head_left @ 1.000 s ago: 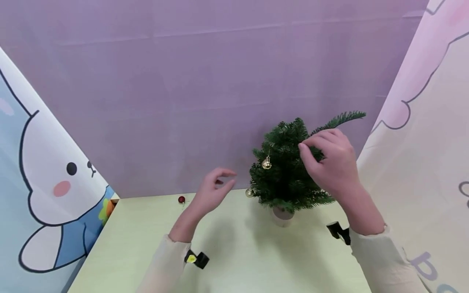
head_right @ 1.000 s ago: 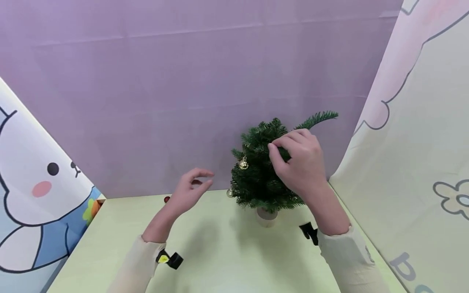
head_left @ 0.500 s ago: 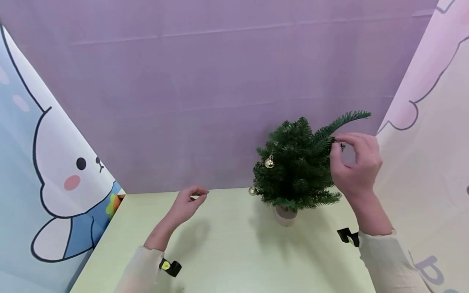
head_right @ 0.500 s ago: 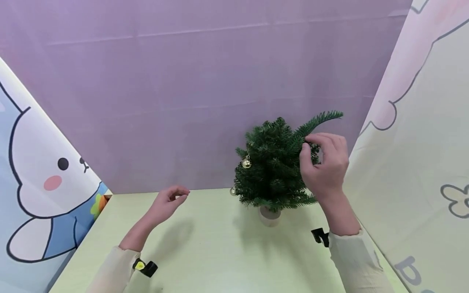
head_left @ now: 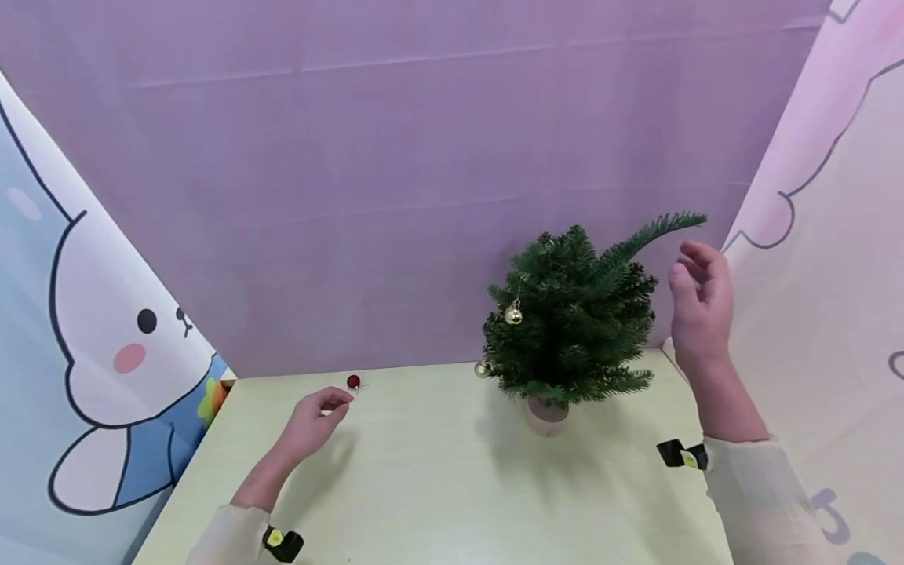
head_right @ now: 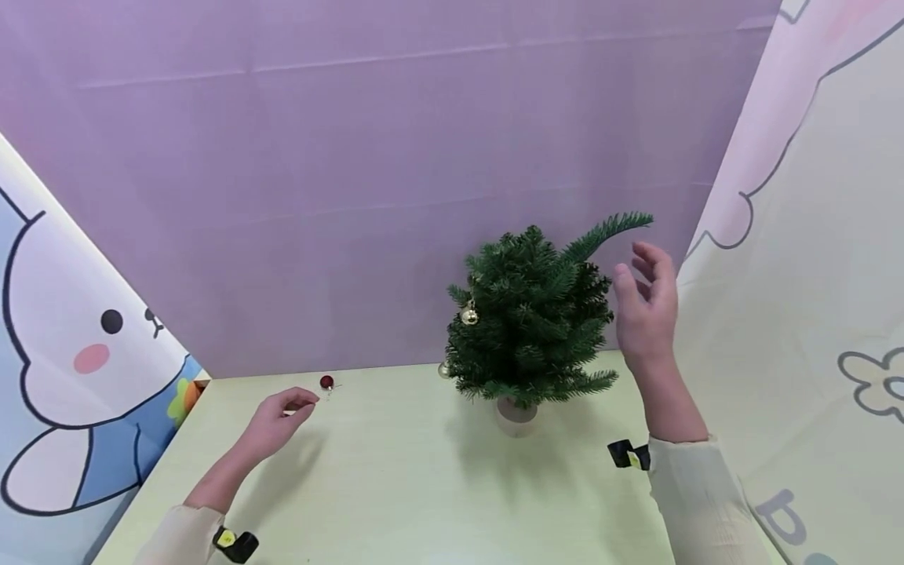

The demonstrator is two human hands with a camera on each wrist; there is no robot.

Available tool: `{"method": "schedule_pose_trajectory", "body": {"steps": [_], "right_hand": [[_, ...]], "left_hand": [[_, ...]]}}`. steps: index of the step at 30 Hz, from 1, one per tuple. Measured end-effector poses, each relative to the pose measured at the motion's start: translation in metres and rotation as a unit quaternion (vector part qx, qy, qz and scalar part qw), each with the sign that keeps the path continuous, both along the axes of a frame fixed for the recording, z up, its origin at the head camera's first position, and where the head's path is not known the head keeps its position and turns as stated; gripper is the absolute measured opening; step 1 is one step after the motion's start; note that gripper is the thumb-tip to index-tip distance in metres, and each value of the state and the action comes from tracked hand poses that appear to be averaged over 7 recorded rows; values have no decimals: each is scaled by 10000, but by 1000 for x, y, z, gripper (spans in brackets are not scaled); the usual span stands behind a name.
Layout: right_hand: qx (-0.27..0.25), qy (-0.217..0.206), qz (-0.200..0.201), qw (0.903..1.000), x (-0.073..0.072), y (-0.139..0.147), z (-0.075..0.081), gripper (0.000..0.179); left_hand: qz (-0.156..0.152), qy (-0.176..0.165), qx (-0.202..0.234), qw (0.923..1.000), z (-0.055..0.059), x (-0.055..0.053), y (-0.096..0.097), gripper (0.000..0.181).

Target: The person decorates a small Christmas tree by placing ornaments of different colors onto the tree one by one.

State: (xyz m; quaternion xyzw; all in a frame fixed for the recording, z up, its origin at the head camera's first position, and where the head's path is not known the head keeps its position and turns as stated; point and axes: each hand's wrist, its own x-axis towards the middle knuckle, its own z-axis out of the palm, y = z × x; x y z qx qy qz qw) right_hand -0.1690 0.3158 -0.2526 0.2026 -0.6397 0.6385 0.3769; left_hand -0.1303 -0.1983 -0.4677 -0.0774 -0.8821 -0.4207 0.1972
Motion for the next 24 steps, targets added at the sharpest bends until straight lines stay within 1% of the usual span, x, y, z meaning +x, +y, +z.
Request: {"method": "schedule_pose_trajectory", "body": {"steps": [3,4,8,12,14,16,20,24], "right_hand": [[613,-72,300,9976,-7,3,-10,38],[815,-96,327,9961,-9,3,-12,39],[1276,-234,551,9900,-12,0,-20,43],[1399,-310,797,9865,-10,-5,-25,46],[1434,-320,827,9857,-8,-8,-26,46],[1444,-361,835,9853,-6,-11,-27,46],[1381,-500,742,9864,-2,-13,-30,46],[1501,-656,495,9852,2,-16,-31,48]], "left_hand": [[207,-37,-25,9998,-1,-2,-7,12],[294,-64,-31,9995,-1,-4,-8,12],[648,-179,-46,9977,-4,-12,-15,14],[1064,-432,14,9934,-15,-20,-23,14],[1245,-542,59,9907,-21,-24,-26,16],[1348,-626,85,9889,-26,-28,-29,18],[1408,-719,29,9874,-33,-37,-32,22],[1393,-946,-223,9855,-39,-44,-32,29]]}}
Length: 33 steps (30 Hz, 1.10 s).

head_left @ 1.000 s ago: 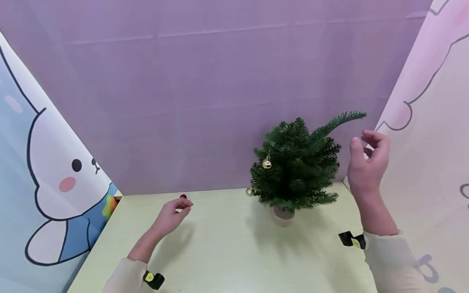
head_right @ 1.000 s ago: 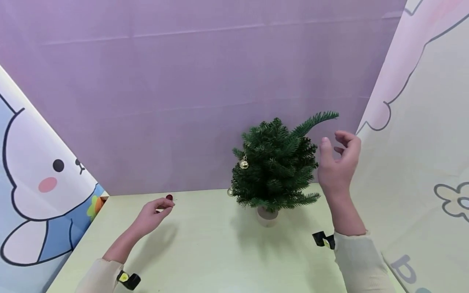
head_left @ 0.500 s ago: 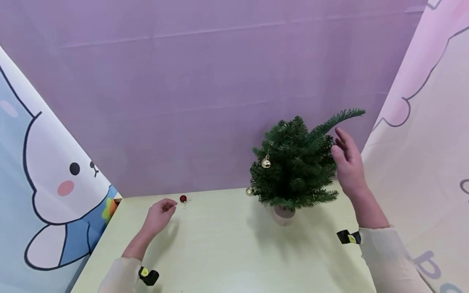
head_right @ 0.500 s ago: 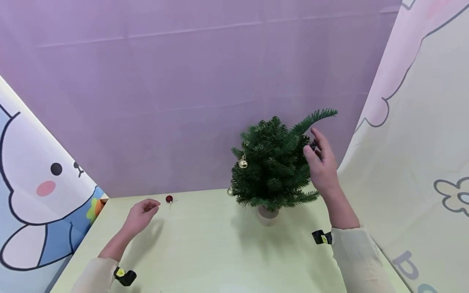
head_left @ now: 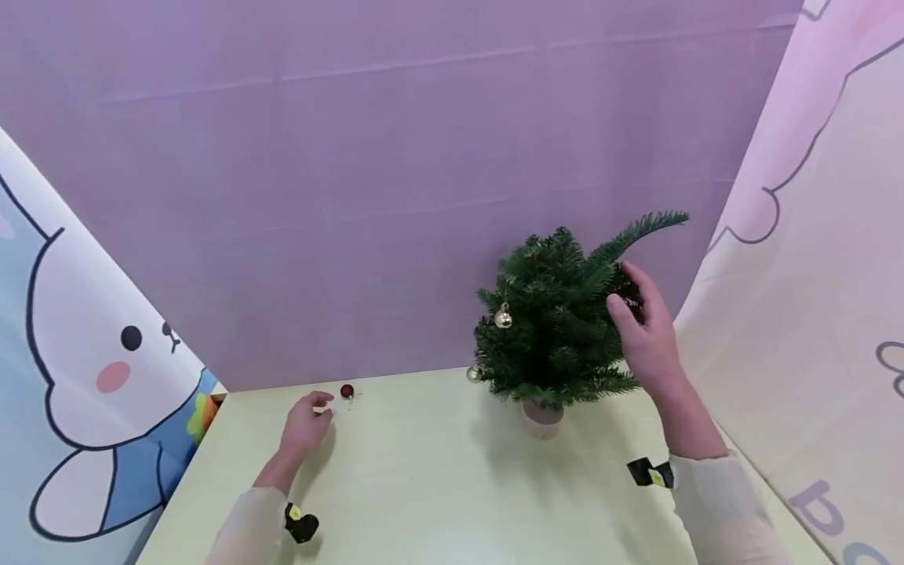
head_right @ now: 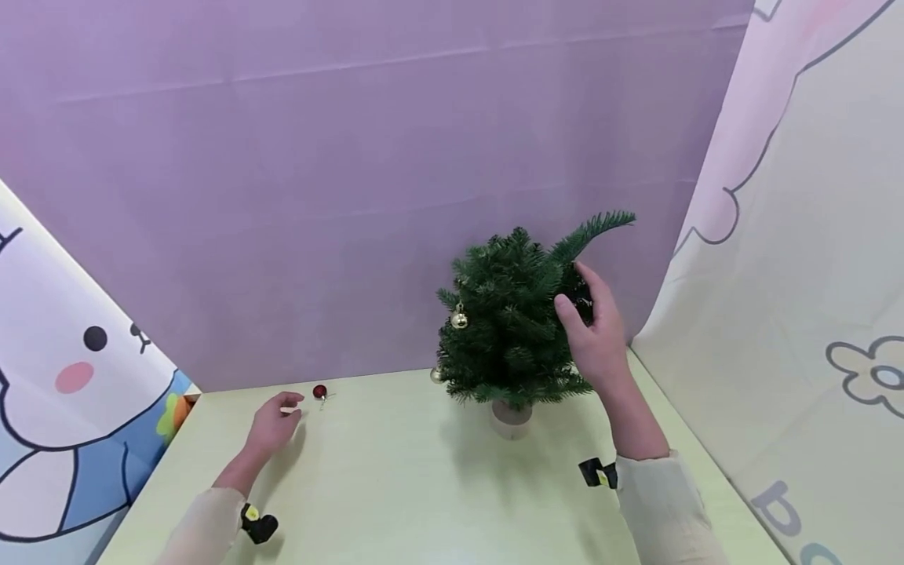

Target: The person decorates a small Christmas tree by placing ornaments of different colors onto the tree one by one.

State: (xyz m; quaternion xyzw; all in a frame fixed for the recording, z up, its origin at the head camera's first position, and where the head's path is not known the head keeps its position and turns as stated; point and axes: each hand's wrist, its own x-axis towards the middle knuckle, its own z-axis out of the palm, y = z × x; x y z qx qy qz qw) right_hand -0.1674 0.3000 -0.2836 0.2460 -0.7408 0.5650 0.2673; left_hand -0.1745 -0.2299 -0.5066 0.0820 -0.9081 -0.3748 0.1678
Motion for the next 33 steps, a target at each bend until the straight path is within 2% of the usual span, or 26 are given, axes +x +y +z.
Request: {"method": "schedule_pose_trajectory", "body": {"steps": [7,13,16,21,24,29,33], "right_hand": [[498,-65,-534,9973,22,-11,4,53],[899,-39,-668,9937,45,-20,2,55],[1024,76,-701,9922,54,-25,1,57],[1200,200,-667,9903,66,-32,2,59],[1284,137,-618,9897,73,-35,1,60],[1517,-107,-598,9866,90,-36,-7,63],[1678,-92,-762,9828,94,-36,-9,65]], "left_hand": [[-11,-125,-499,9987,-4,-8,3,44],[89,-346,-986,9945,-4,-6,6,53],[22,-405,-1398,9894,-3,-7,3,56],[-183,-510,-2234,9732,3,-16,-4,59],[-296,-588,-2490,9663,6,-16,-6,56],[-420,-896,-2669,9586,1,-3,-1,40],[-466,-625,-2779,9574,5,-3,5,31]]}}
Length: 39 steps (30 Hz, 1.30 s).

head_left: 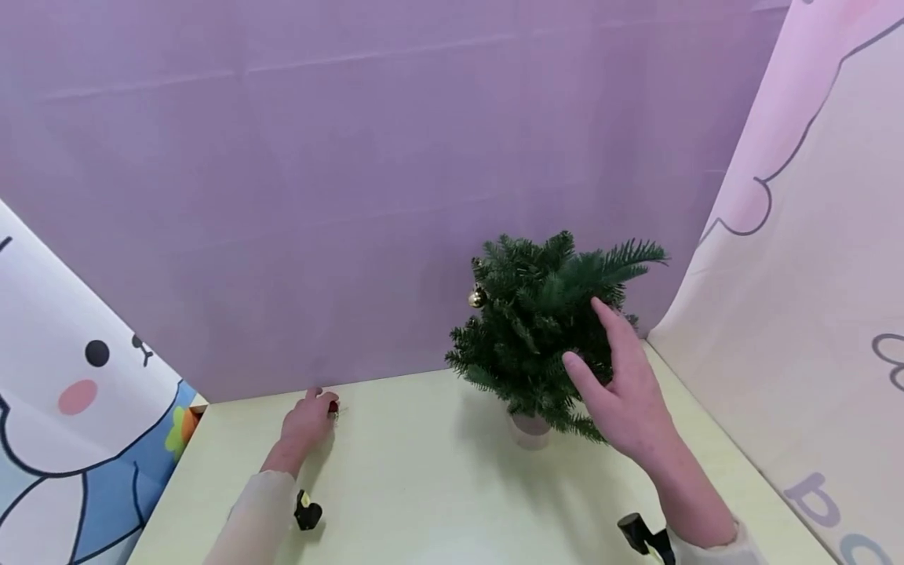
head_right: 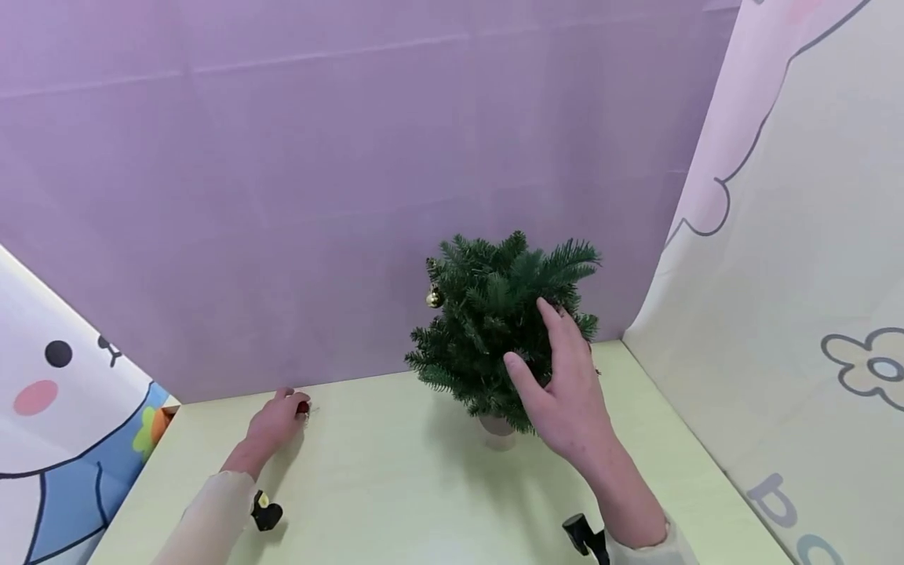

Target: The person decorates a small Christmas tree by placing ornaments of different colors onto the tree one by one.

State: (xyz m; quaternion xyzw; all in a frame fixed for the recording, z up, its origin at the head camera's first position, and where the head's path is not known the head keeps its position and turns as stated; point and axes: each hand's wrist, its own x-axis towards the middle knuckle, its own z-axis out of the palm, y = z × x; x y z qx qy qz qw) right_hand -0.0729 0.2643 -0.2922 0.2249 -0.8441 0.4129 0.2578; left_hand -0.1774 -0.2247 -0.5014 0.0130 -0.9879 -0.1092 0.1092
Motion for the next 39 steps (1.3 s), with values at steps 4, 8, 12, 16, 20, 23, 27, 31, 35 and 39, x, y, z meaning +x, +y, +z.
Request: {"method": "schedule_pose_trajectory", "body": {"steps": [4,8,12,16,20,23,27,31,35,39], "right_hand": [[200,159,-205,9995,3,-2,-2,67],[490,305,-564,9967,7,-8,-10,72],[533,519,-806,9940,6,-19,-14,74],[439,1031,-914,9895,3,-26,-17,73],[393,1694,-1039,9793,-2,-25,-21,70],[352,1989,-1035,9739,-7,-22,-21,68],[331,1990,-971,9746,-11,-21,-20,65],[353,1878,-974,9767,-13,-21,-18,65],[378,1802,-998,9778,-15,-20,-20,66],[457,1744,-1076,9777,-18,-18,-24,65]], "left_hand": [[43,98,-61,9999,1,0,4,28],[144,-11,56,9999,-4,4,6,30],[251,91,262,9993,-3,2,7,30],[374,-14,522,9979,-6,0,0,33],[473,-152,807,9955,-13,3,-9,36],[581,-118,968,9935,-15,6,-14,37],[750,-46,1192,9900,-12,10,-16,41],[750,91,1469,9863,-7,13,-13,45],[643,249,1648,9839,-3,14,-6,47],[561,478,1641,9837,-1,19,3,44]]}}
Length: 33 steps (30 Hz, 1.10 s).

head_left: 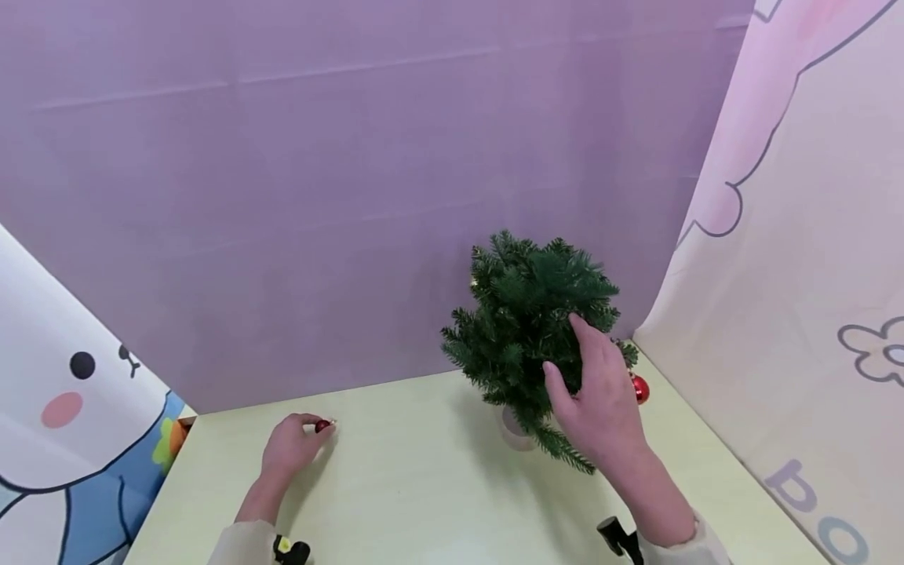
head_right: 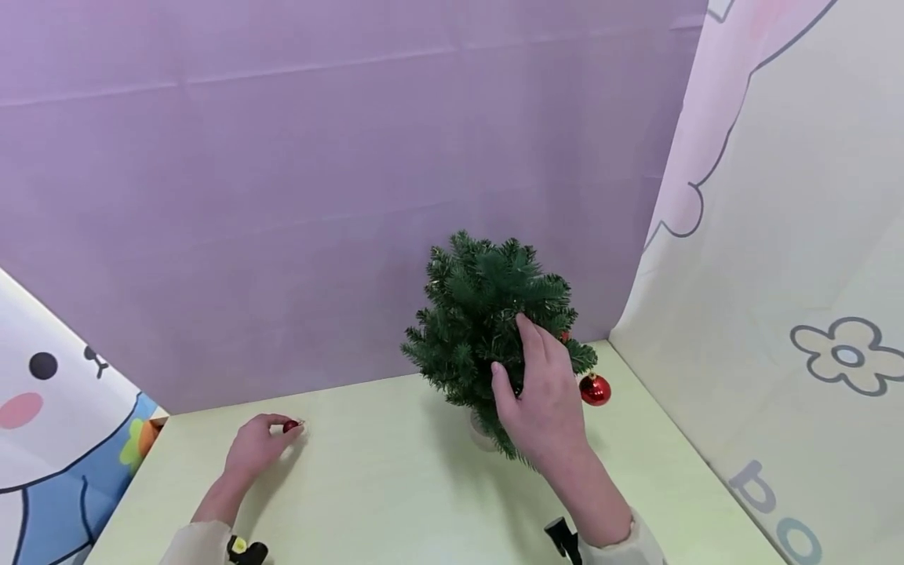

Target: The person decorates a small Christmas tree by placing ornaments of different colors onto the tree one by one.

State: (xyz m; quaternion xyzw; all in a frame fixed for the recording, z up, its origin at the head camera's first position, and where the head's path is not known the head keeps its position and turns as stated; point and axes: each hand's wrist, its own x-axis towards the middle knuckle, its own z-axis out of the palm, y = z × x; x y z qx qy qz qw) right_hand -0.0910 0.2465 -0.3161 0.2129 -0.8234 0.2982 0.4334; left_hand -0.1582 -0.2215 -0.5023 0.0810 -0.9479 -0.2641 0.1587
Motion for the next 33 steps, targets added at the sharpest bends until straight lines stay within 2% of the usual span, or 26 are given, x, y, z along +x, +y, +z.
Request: {"method": "schedule_pose_trajectory", "body": {"steps": [7,13,18,24,30,33], "right_hand": [[148,235,-99,9996,-5,6,-2,60],[161,213,-23,9996,-4,10,-1,58],[152,210,-15,9997,-3,13,-1,56],[152,279,18,9995,-9,19,0,55],[-25,181,206,9996,-17,27,-1,53],[-55,42,292,9996,-20,31,-1,52]], "left_hand": [[-234,525,234,9981,11,16,23,39],[-542,1065,448,9918,26,24,40,37],[-694,1535,332,9852,46,27,60,32],[-788,1814,397,9794,72,33,84,30],[-902,2095,494,9724,96,47,103,26],[-1007,2333,548,9656,107,54,112,25]]}}
